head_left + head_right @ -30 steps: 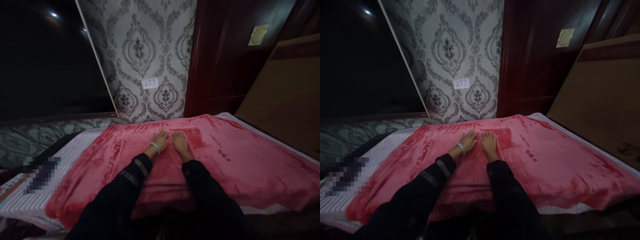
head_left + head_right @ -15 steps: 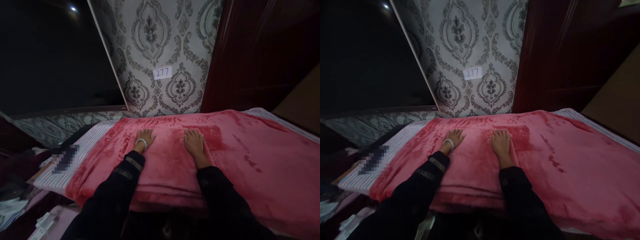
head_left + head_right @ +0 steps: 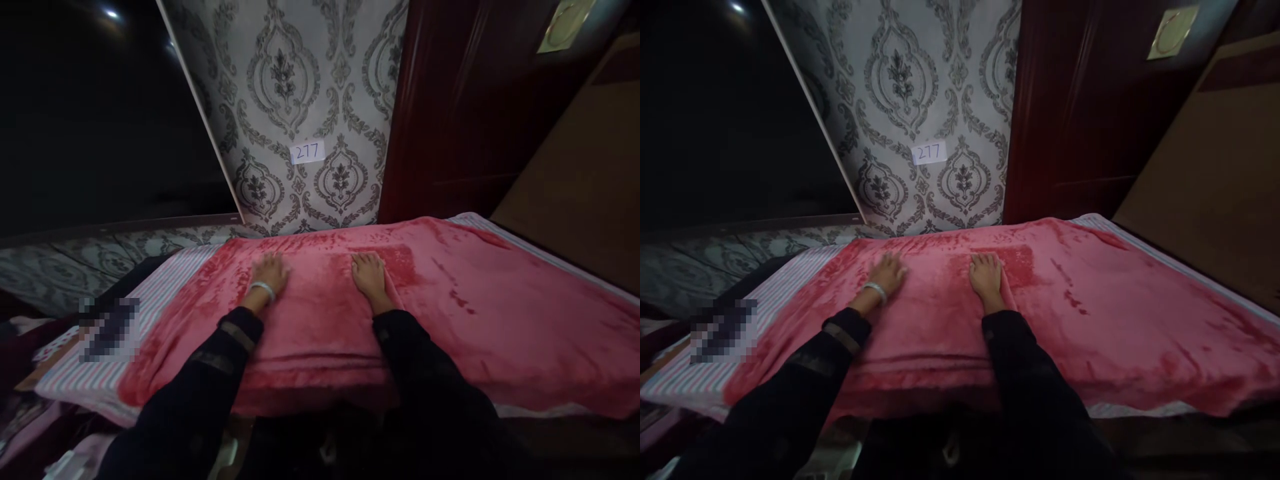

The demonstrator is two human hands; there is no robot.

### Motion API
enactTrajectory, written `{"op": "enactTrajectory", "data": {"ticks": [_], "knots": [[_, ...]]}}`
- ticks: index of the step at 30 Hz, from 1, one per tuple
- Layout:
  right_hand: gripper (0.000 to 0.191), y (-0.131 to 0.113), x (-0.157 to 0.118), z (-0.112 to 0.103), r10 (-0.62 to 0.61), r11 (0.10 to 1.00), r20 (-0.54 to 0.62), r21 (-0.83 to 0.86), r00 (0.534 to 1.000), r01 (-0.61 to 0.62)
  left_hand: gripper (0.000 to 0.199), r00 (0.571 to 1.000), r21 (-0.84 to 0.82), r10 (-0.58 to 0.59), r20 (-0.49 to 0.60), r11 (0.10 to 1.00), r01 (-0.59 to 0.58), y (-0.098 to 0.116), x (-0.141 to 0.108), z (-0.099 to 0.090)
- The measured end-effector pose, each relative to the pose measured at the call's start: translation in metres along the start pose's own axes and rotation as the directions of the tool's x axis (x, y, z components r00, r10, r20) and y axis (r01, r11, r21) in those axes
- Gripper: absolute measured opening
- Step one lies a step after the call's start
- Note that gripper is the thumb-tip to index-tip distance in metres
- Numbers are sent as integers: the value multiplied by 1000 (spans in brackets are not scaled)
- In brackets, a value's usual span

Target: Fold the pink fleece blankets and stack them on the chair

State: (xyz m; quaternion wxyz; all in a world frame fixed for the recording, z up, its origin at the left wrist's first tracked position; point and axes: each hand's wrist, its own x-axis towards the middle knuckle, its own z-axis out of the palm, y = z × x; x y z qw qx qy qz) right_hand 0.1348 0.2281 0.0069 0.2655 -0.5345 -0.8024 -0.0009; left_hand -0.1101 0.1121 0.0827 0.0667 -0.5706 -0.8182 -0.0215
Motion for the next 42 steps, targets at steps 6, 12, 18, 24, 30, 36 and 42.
{"op": "enactTrajectory", "data": {"ticks": [6,12,18,24,30,36,42], "knots": [[49,2,-1,-3,-11,999,31,-44,999,12,63,889,-167,452,73,884,-436,128,-21,16],[49,2,-2,-3,-17,1000,13,-12,1000,17,65,920,-137,382,88,919,-369,129,-27,36],[48,2,-2,-3,-8,1000,7,14,1000,8,68,985,6,79,152,997,-81,32,-36,29],[47,2,-2,-9,-12,999,22,34,1000,11,63,981,26,-47,186,999,43,-46,-76,21],[50,7,5,-32,14,999,138,47,990,-20,56,997,16,-20,72,1000,19,-17,-102,-5],[56,10,-68,-51,-127,991,155,51,980,121,58,916,-177,400,16,903,-391,106,-130,5],[53,2,-129,-53,-40,993,132,-101,990,54,65,909,-150,417,-21,897,-415,138,-153,40]]}}
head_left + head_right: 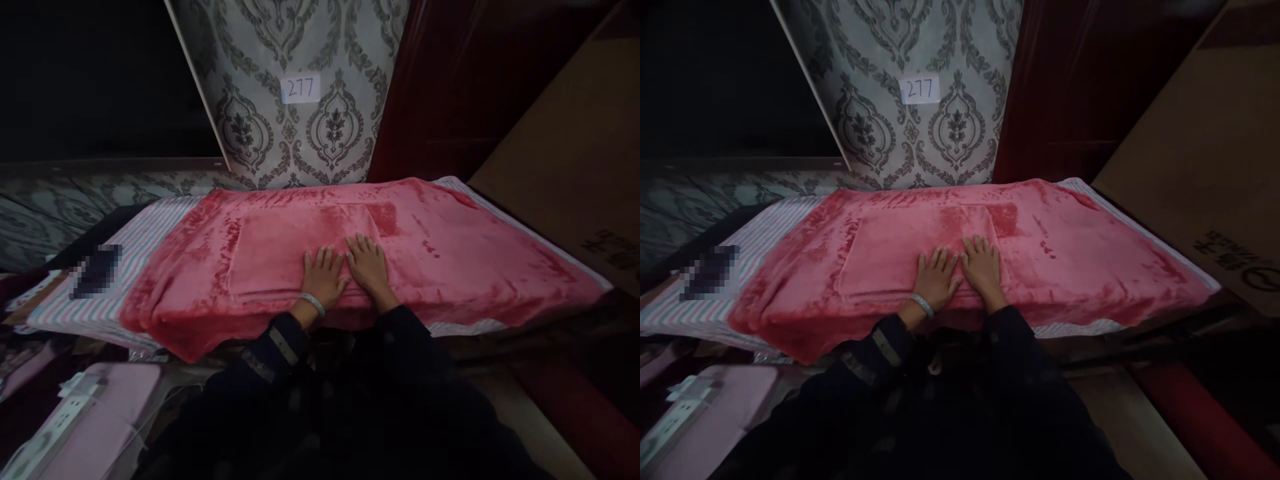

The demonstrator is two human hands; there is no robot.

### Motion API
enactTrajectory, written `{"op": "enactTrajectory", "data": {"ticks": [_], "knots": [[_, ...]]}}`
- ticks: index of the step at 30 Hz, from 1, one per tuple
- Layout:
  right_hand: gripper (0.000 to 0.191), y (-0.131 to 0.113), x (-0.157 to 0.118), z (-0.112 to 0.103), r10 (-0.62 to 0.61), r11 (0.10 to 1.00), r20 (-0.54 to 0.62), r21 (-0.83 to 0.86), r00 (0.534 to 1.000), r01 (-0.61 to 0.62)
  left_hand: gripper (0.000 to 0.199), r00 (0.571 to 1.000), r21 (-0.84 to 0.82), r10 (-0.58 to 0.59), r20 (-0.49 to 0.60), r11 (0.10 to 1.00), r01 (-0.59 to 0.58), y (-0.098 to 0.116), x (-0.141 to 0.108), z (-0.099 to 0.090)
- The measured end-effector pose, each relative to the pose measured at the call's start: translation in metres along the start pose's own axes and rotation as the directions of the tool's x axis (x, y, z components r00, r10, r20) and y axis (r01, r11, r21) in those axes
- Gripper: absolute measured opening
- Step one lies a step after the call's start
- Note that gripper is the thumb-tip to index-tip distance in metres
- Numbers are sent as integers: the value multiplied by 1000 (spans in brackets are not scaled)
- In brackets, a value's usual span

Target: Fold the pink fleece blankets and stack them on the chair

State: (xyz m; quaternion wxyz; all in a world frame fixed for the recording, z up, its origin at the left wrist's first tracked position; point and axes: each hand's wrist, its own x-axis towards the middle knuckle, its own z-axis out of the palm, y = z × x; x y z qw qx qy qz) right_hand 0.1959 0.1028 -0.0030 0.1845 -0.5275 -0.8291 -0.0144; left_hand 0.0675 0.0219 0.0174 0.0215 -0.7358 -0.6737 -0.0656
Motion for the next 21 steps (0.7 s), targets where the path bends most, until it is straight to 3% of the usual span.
{"op": "enactTrajectory", "data": {"ticks": [5,10,13,17,21], "knots": [[52,0,2,0,2,1000,-28,9,1000,-2,68,989,45,-94,-111,994,100,-47,-45,0],[52,2,1,5,-6,999,-73,41,997,9,61,921,30,-272,-280,956,292,-120,-112,5],[51,3,-1,7,-6,998,-88,65,996,12,57,900,-30,-332,-282,941,338,-154,-143,7],[51,5,1,8,-1,996,-98,89,995,9,55,878,-83,-375,-298,926,367,-169,-158,-3],[51,6,2,3,11,991,-103,136,995,3,54,863,-91,-331,-381,943,321,-158,-136,-23]]}}
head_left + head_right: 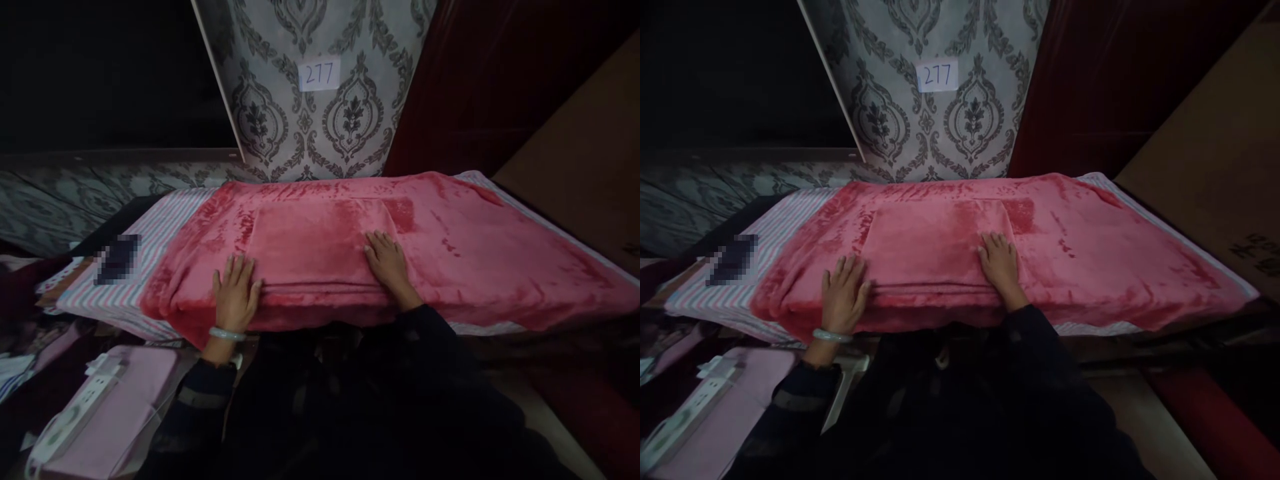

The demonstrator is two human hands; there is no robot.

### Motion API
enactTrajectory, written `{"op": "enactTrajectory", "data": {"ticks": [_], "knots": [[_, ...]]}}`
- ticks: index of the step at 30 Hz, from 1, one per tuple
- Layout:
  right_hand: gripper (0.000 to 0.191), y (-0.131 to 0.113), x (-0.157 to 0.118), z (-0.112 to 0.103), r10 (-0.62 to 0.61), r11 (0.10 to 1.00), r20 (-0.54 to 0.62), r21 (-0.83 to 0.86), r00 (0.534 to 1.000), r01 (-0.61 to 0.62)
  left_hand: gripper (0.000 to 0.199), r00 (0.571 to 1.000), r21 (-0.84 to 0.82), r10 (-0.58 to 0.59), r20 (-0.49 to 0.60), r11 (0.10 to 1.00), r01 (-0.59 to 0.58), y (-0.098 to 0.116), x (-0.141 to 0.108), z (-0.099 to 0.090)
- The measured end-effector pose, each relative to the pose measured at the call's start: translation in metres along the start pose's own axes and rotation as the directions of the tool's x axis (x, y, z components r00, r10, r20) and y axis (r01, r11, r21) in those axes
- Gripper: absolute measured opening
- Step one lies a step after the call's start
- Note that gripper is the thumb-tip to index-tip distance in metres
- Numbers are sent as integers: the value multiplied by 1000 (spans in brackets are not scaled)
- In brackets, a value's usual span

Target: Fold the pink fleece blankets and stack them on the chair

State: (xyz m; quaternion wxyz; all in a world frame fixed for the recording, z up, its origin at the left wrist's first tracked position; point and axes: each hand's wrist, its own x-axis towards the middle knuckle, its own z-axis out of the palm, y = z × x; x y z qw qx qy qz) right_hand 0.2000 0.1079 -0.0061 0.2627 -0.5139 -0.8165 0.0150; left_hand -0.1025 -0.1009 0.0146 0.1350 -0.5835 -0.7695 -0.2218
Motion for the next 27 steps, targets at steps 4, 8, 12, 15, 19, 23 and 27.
{"op": "enactTrajectory", "data": {"ticks": [4,8,12,15,19,23,27], "knots": [[52,-5,-14,-9,-71,997,0,-35,997,71,58,995,-22,94,29,995,-93,31,28,8],[52,6,-39,-9,-75,988,82,-128,994,85,58,990,8,103,97,994,-105,50,31,30],[53,34,-59,-8,-13,990,45,-137,999,19,56,992,8,101,77,995,-102,49,20,43],[54,45,-65,-10,24,990,26,-138,999,-20,56,991,-21,120,53,993,-119,44,14,44],[53,27,-67,-16,60,989,-42,-132,997,-65,56,991,-30,134,25,991,-133,39,1,44],[57,-15,-69,-14,-149,987,5,-58,989,149,56,992,-27,128,11,991,-128,34,-13,43],[60,-26,-74,-10,-247,967,94,-34,965,251,55,988,-37,147,48,989,-145,22,-15,37]]}}
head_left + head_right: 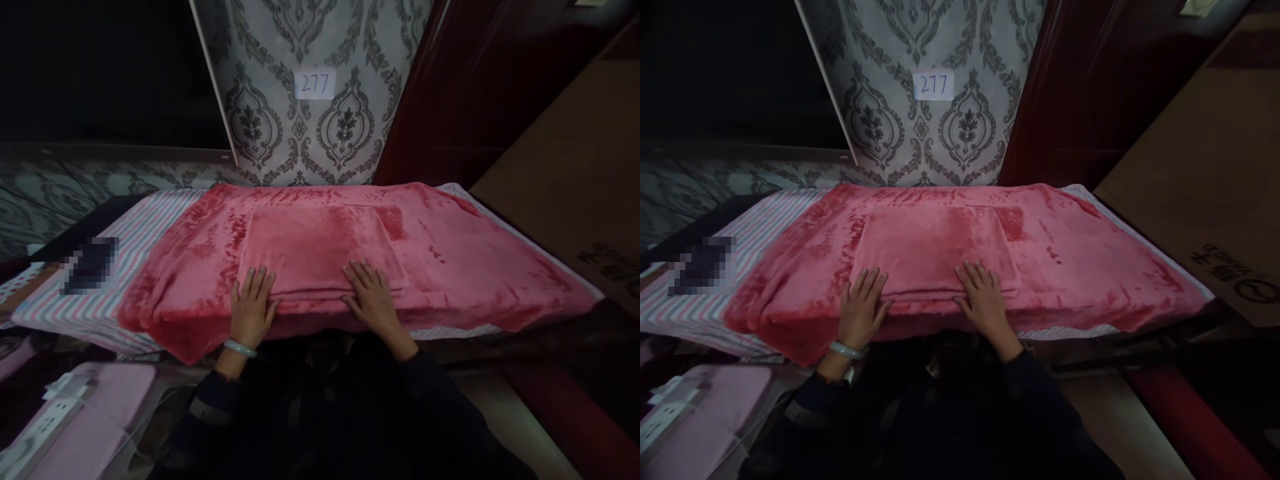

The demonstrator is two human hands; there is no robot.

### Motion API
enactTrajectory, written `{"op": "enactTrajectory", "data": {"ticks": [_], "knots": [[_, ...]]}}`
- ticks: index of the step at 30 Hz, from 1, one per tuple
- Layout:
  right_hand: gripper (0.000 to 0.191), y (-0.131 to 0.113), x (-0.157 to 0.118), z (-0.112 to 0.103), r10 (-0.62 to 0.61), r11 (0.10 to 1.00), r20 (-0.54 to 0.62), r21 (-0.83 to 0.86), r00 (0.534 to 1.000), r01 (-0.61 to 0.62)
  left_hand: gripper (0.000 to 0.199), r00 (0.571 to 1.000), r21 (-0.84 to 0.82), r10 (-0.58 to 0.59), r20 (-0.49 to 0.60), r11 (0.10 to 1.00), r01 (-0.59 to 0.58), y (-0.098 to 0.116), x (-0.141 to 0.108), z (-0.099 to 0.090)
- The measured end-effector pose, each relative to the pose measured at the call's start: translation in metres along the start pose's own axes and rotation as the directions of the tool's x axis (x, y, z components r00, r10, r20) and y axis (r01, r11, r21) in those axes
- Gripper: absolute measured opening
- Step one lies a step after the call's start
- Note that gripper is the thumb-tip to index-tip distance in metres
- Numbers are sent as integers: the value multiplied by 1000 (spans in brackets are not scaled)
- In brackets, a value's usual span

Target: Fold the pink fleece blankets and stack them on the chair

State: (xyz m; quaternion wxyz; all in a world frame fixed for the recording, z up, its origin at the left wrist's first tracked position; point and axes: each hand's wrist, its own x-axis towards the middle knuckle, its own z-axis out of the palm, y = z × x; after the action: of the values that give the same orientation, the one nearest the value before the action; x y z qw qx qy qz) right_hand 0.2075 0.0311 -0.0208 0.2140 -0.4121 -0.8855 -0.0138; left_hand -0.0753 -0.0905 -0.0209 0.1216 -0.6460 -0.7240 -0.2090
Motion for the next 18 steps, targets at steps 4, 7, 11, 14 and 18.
{"op": "enactTrajectory", "data": {"ticks": [4,7,11,14,18], "knots": [[66,28,-9,0,72,997,-50,-6,996,-72,55,1000,-33,1,9,999,-1,-19,7,-8],[69,52,-16,1,120,993,-126,34,985,-117,57,1000,-43,0,13,999,1,-29,15,-12],[70,70,-19,4,159,983,-219,130,963,-133,58,1000,-25,3,11,1000,-3,-33,22,-16],[67,76,-13,-4,180,977,-259,162,949,-141,51,1000,-18,-1,-31,1000,1,-37,30,-25],[46,79,13,-47,149,983,-390,159,909,-92,44,989,-32,40,-144,999,-45,-43,62,-64]]}}
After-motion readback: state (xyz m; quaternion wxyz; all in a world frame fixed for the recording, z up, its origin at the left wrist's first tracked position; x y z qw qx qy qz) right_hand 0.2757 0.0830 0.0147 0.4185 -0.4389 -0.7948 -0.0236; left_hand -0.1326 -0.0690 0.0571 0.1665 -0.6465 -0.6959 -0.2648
